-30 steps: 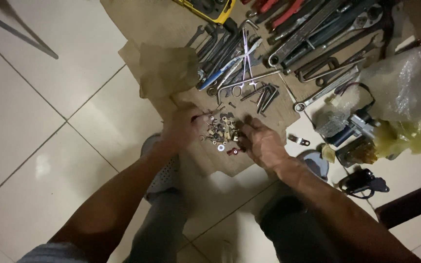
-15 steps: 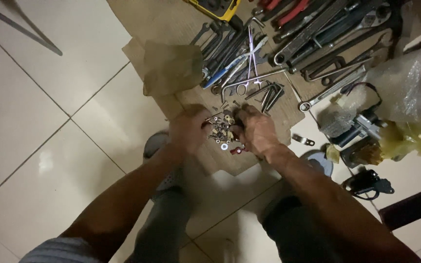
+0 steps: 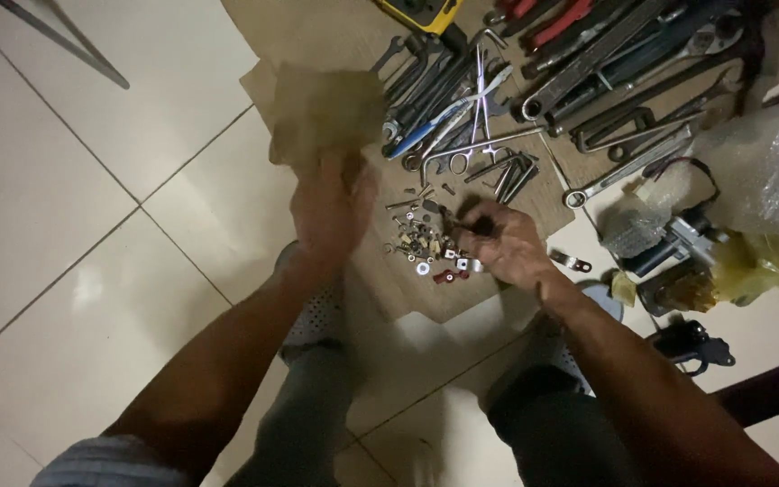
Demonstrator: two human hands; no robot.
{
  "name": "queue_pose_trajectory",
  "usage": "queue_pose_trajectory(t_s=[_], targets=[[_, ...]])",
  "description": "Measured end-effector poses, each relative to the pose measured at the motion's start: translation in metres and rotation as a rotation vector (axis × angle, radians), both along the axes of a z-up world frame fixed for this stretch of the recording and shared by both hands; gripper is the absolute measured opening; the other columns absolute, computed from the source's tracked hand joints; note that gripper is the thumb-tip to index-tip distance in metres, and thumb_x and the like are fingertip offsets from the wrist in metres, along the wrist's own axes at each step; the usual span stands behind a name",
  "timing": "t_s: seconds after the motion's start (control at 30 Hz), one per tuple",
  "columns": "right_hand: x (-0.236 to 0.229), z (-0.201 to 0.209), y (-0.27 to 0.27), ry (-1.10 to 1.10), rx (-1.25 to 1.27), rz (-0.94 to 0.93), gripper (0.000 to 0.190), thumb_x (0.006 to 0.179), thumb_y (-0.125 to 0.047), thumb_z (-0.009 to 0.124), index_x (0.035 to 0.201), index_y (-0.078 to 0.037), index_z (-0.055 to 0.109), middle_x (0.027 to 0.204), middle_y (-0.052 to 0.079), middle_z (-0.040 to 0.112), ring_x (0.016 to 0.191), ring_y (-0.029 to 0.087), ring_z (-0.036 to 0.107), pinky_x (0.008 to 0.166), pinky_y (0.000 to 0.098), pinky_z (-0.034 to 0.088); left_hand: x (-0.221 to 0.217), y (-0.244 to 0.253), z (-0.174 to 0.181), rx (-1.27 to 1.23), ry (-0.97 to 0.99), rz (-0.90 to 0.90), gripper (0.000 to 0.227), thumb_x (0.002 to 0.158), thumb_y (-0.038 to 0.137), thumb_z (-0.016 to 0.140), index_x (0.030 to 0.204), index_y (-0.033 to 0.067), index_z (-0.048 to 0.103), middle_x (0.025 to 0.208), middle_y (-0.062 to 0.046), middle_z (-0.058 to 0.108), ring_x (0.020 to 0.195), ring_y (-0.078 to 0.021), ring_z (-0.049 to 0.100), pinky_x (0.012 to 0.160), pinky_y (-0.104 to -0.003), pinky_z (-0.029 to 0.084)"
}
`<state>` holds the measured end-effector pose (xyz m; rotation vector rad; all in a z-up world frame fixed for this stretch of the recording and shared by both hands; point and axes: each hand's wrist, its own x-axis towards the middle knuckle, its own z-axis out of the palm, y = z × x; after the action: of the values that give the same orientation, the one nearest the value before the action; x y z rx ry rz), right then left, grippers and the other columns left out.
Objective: The person unpacks a small plastic bag containing bubble wrap and a brown paper packet. They open the paper packet and pour out various small metal hardware items, including screws, nuts, and washers, onto a piece of cardboard on the floor.
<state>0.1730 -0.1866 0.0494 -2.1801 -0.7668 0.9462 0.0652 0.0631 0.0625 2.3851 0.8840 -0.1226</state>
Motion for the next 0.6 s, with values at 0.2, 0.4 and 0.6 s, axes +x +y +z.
queue_pose_trajectory(t_s=[0.2,0.4,0.6], targets=[[-0.001,0.014,0.001,0.045,-0.051,-0.033,0.023,0.085,-0.012,0.067,0.102,0.005,0.067,0.093,0.026,0.070,0.090,0.041,0.068,0.081,0.0471,0.052,0.019,0.021,-0.003,-0.002,-0.103,0.232,0.036,0.093,0.047,0.064,0.106,0.0159,0.052,0.091,-0.008,0.065,0.086,-0.0310,0.072,0.080,-0.051,0.058],[-0.001,-0.007,-0.012,0.084,-0.098,-0.061,0.021,0.084,-0.004,0.067,0.100,0.009,0.064,0.089,0.027,0.071,0.085,0.040,0.068,0.079,0.0450,0.052,0.034,0.036,0.015,0.249,-0.322,0.300,0.047,0.079,0.033,0.080,0.107,0.0088,0.052,0.101,-0.011,0.061,0.085,-0.0333,0.071,0.072,-0.046,0.057],[0.008,0.000,-0.002,1.198,0.337,-1.151,0.025,0.074,0.000,0.075,0.098,-0.004,0.071,0.156,0.025,0.047,0.130,0.043,0.057,0.099,0.0498,0.060,0.052,0.047,-0.026,0.612,-0.285,0.030,0.086,0.068,0.044,0.099,0.136,0.0114,0.057,0.152,-0.023,0.039,0.134,-0.0386,0.049,0.094,-0.051,0.047]])
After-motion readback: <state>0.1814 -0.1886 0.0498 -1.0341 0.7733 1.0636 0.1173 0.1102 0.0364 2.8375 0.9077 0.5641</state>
